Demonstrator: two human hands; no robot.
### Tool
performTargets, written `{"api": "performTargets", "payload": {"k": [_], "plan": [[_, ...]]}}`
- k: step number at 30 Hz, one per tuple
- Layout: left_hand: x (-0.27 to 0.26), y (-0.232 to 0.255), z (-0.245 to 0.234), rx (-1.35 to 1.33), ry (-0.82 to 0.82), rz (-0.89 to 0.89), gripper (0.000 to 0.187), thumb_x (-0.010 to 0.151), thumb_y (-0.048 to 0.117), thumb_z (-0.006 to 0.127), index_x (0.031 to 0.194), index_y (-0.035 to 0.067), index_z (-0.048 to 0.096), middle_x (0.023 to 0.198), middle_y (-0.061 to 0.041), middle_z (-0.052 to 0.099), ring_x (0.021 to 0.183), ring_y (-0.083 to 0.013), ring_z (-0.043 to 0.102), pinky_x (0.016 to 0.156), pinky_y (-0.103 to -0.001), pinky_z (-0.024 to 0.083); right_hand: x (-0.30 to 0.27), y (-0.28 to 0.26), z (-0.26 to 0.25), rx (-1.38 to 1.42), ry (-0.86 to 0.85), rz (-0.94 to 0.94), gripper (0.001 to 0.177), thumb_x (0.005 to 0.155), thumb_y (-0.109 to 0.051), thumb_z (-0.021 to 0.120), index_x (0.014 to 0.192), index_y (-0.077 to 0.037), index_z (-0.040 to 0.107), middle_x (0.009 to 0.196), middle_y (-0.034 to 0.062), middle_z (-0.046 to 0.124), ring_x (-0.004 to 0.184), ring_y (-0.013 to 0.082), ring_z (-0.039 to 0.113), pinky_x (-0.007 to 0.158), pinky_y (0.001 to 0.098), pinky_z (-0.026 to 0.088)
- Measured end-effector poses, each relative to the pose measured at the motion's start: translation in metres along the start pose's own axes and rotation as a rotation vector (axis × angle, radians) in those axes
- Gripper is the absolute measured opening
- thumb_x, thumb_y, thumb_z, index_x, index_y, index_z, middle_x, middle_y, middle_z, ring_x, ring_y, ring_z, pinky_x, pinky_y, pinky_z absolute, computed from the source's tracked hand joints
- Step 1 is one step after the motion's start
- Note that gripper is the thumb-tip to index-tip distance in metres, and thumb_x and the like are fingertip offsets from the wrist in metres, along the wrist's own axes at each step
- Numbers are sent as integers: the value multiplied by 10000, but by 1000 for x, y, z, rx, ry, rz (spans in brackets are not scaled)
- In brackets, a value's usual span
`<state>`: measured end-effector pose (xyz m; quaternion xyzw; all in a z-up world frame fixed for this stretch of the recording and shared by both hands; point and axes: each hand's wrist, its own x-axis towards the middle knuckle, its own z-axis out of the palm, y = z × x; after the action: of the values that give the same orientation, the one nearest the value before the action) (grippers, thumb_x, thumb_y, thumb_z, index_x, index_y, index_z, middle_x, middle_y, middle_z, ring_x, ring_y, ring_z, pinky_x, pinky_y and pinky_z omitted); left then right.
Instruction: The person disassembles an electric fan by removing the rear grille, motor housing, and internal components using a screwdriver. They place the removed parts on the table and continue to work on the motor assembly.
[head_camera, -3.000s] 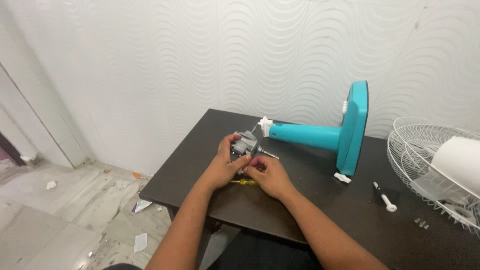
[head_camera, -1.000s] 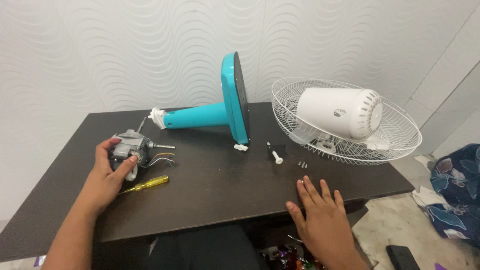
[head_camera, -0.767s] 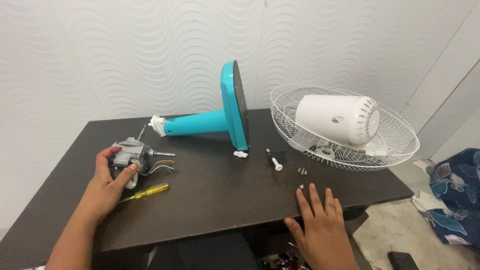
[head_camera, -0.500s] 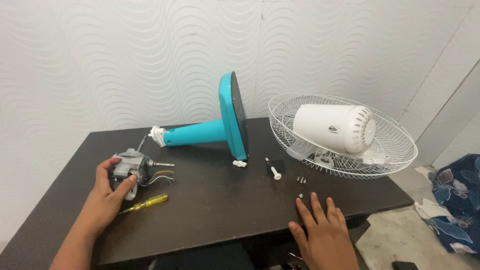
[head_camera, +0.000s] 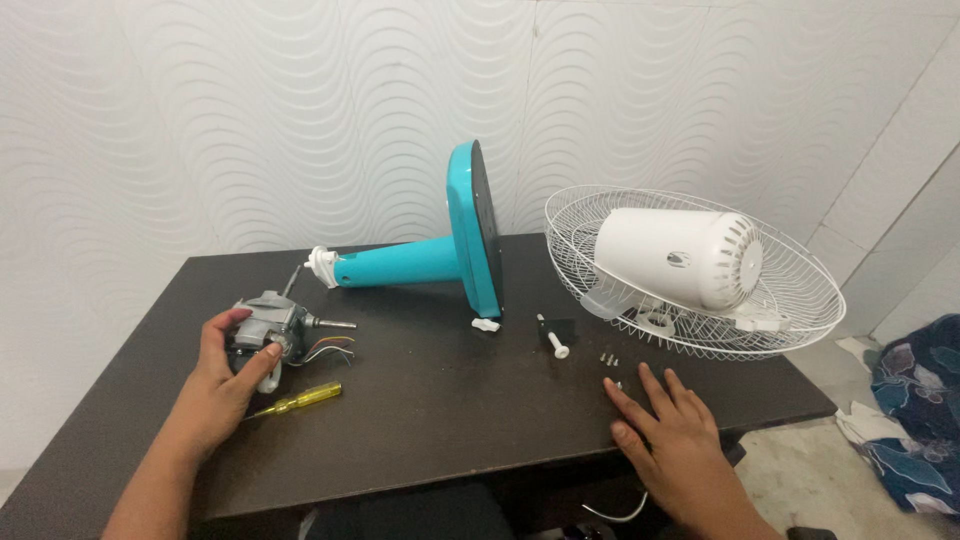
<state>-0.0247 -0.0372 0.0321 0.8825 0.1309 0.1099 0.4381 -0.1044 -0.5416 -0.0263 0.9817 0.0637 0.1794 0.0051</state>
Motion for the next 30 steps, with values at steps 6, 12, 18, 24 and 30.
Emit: {"api": "performTargets", "payload": {"k": [6,12,18,24,30], "plan": [[0,-4,0,-87,6,107,753,874,470,647,1515,201,358,1324,-292,628,1267,-383,622,1068,-452,454,-26,14,19,185,224,-153,592,961,-499,464,1426,-138,525,1528,137,446,1459,325,322,1146,532,226],[3,-2,0,-52,3,71,767,894,473,645,1539,198,335,1363,-281,574,1281,-375,586,1068,-456,437,-32,7,24,475,122,-84,554,916,-355,604,1404,-97,555,1444,120,549,1430,289,447,1139,428,376],[0,-4,0,-129,-1,133,757,879,452,650,1510,166,347,1365,-294,574,1304,-381,580,1065,-441,448,-26,-13,7,389,59,37,551,957,-332,551,1453,-92,550,1475,113,518,1407,265,463,1129,391,381],[-2,1,-1,-90,16,133,743,892,456,662,1513,200,346,1366,-287,578,1289,-380,579,1067,-442,428,-7,-16,-9,380,28,-34,587,948,-347,554,1450,-43,534,1555,127,488,1410,278,442,1128,398,358],[1,-4,0,-146,-10,101,737,866,449,656,1501,211,366,1356,-270,598,1267,-374,618,1043,-451,471,7,-12,-1,389,40,-49,600,945,-364,579,1433,-17,541,1477,152,523,1410,274,459,1142,387,375]]}}
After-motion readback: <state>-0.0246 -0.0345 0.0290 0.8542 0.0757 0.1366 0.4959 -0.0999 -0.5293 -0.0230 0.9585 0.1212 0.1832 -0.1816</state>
